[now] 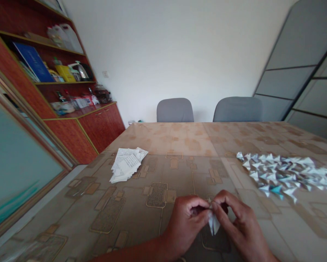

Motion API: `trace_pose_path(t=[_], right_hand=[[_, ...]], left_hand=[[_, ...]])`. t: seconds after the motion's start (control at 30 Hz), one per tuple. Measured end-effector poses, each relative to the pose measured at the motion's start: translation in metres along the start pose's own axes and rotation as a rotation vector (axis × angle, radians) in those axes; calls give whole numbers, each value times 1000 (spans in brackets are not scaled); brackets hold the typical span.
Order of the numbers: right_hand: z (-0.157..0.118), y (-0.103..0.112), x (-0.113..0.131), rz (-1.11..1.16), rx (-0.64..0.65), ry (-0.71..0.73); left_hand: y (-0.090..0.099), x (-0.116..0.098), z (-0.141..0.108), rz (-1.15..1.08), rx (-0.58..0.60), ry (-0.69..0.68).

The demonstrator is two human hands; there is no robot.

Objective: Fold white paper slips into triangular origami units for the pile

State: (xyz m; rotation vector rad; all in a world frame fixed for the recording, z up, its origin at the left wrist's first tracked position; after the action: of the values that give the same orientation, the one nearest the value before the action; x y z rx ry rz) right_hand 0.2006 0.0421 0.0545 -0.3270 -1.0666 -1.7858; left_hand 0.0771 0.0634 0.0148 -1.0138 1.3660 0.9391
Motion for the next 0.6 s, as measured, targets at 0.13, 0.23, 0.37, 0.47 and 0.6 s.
trace_pose_path(t=[0.13,0.23,0.37,0.47,0.6], right_hand=[[2,1,-4,121,24,-84],[3,3,-14,193,-3,-180],[4,-2,-22,313,10,-210],[3,-6,-23,367,17,-205],[1,-10,-24,372,27,-217]], left_hand=[[3,5,3,-118,-12,85],[7,5,6,-187,-32,135],[10,1,8,-206,-46,127],[10,0,8,-204,-50,129],[11,1,8,-205,-51,101]])
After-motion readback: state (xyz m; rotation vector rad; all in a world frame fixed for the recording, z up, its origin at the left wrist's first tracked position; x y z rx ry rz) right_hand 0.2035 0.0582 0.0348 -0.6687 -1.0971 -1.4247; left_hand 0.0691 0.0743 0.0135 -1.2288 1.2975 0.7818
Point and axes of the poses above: each hand's wrist, its own z-axis towards the middle knuckle, its own y-axis out of the back of the hand, x = y × z, the point moved 7 cm from there along z, towards the middle knuckle, and after that the axes turned 9 degrees about y, right-handed, at the moved point
